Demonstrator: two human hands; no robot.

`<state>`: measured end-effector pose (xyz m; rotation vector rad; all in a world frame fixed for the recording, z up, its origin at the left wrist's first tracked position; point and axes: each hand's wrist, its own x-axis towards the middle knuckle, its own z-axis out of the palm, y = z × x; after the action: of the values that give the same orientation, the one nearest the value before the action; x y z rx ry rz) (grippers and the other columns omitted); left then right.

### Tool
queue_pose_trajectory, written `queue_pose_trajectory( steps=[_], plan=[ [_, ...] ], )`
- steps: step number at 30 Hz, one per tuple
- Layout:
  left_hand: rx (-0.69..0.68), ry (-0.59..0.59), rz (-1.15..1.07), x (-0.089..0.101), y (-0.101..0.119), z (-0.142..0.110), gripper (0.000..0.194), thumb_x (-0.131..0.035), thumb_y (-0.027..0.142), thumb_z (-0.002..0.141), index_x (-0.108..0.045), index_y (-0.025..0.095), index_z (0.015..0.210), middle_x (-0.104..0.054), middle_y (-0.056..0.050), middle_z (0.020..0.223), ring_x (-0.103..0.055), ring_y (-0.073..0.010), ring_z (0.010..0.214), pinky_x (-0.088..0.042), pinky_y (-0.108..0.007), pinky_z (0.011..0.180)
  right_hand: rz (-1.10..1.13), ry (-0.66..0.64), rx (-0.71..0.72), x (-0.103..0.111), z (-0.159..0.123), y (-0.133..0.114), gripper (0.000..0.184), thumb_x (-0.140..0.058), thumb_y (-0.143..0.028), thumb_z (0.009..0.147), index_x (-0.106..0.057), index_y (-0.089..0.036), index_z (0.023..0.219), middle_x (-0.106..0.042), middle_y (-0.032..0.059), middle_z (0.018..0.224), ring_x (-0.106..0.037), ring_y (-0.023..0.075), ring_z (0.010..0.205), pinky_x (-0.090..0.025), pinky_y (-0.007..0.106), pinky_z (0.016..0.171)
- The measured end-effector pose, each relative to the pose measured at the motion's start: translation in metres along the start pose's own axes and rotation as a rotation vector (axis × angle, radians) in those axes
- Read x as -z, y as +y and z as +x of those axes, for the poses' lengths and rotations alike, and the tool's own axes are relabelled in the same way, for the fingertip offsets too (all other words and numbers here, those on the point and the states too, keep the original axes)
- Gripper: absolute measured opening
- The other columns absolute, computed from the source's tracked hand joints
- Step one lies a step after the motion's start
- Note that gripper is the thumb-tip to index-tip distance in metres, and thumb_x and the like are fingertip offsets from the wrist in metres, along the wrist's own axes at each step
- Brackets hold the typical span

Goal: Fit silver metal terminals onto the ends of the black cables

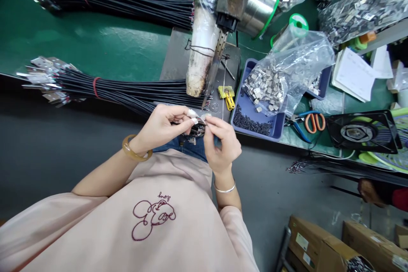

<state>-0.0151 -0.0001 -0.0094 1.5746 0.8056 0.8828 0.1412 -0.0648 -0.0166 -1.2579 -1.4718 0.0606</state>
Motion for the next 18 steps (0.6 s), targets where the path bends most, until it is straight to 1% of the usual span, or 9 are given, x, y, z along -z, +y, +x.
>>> queue_pose_trajectory(
  steps=[2, 3, 5, 7, 9, 11, 14, 16, 18],
  plan=[
    [-0.001, 0.043, -0.009, -0.003, 0.002, 0.001, 0.018, -0.062, 0.018, 0.086, -0.062, 0.012, 0.069, -0.045, 0.006, 0.052, -0.037, -0.0044, 0.049, -0.031, -0.018, 0.049, -0.031, -0.031, 0.079, -0.001, -0.001, 0.001, 0.021, -0.068, -0.009, 0.087, -0.068, -0.024, 0.101, -0.078, 0.0027, 0.103, -0.076, 0.0171, 0.094, -0.065, 0.033, 0.082],
    [-0.003, 0.069, -0.011, -0.005, 0.003, 0.002, 0.017, -0.062, 0.016, 0.084, -0.060, 0.012, 0.068, -0.040, 0.007, 0.052, -0.032, -0.0038, 0.049, -0.027, -0.018, 0.048, -0.017, -0.026, 0.071, -0.002, -0.001, 0.001, 0.021, -0.068, -0.009, 0.087, -0.067, -0.024, 0.102, -0.078, 0.0030, 0.103, -0.076, 0.0170, 0.094, -0.065, 0.033, 0.082],
    [0.008, 0.118, -0.026, -0.009, 0.005, 0.003, 0.014, -0.061, 0.012, 0.080, -0.059, 0.013, 0.066, -0.036, 0.008, 0.053, -0.026, -0.0032, 0.050, -0.023, -0.017, 0.046, 0.038, 0.002, -0.023, -0.003, -0.002, 0.003, 0.017, -0.065, -0.010, 0.090, -0.066, -0.023, 0.101, -0.077, 0.0036, 0.104, -0.077, 0.0172, 0.094, -0.066, 0.034, 0.082],
    [0.033, 0.157, -0.063, -0.013, 0.006, 0.004, 0.011, -0.060, 0.011, 0.077, -0.060, 0.013, 0.066, -0.037, 0.008, 0.054, -0.024, -0.0026, 0.049, -0.021, -0.016, 0.044, 0.085, 0.007, -0.137, -0.004, -0.001, 0.005, 0.010, -0.064, -0.014, 0.092, -0.064, -0.022, 0.098, -0.077, 0.0039, 0.103, -0.077, 0.0176, 0.092, -0.066, 0.036, 0.082],
    [0.052, 0.186, -0.099, -0.014, 0.007, 0.005, 0.011, -0.060, 0.011, 0.077, -0.061, 0.012, 0.066, -0.039, 0.007, 0.053, -0.023, -0.0023, 0.048, -0.020, -0.016, 0.043, 0.091, -0.014, -0.181, -0.004, -0.001, 0.006, 0.005, -0.064, -0.017, 0.092, -0.063, -0.022, 0.094, -0.077, 0.0041, 0.103, -0.077, 0.0177, 0.092, -0.066, 0.036, 0.083],
    [0.049, 0.202, -0.111, -0.014, 0.007, 0.006, 0.012, -0.061, 0.013, 0.078, -0.066, 0.011, 0.067, -0.045, 0.006, 0.054, -0.027, -0.0027, 0.048, -0.022, -0.016, 0.043, 0.064, -0.028, -0.148, -0.004, -0.001, 0.007, 0.006, -0.065, -0.016, 0.091, -0.064, -0.022, 0.092, -0.077, 0.0039, 0.102, -0.077, 0.0176, 0.095, -0.065, 0.037, 0.085],
    [0.038, 0.213, -0.103, -0.012, 0.005, 0.007, 0.016, -0.063, 0.020, 0.082, -0.072, 0.012, 0.071, -0.056, 0.002, 0.059, -0.037, -0.0048, 0.052, -0.030, -0.017, 0.047, -0.010, -0.032, -0.043, -0.005, 0.000, 0.008, 0.011, -0.066, -0.012, 0.089, -0.064, -0.023, 0.091, -0.078, 0.0030, 0.104, -0.076, 0.0168, 0.096, -0.065, 0.035, 0.084],
    [0.048, 0.218, -0.094, -0.012, 0.003, 0.007, 0.018, -0.064, 0.023, 0.083, -0.073, 0.012, 0.072, -0.057, 0.001, 0.061, -0.042, -0.0066, 0.054, -0.034, -0.018, 0.049, -0.060, -0.031, 0.022, -0.006, 0.001, 0.009, 0.014, -0.065, -0.009, 0.088, -0.064, -0.023, 0.091, -0.079, 0.0027, 0.104, -0.077, 0.0159, 0.095, -0.065, 0.032, 0.082],
    [0.063, 0.219, -0.080, -0.012, 0.002, 0.008, 0.019, -0.064, 0.023, 0.083, -0.071, 0.013, 0.070, -0.056, 0.000, 0.060, -0.043, -0.0075, 0.055, -0.035, -0.019, 0.051, -0.105, -0.027, 0.080, -0.007, 0.002, 0.009, 0.017, -0.065, -0.006, 0.086, -0.063, -0.022, 0.090, -0.079, 0.0028, 0.103, -0.077, 0.0150, 0.094, -0.064, 0.030, 0.082]
  ],
)
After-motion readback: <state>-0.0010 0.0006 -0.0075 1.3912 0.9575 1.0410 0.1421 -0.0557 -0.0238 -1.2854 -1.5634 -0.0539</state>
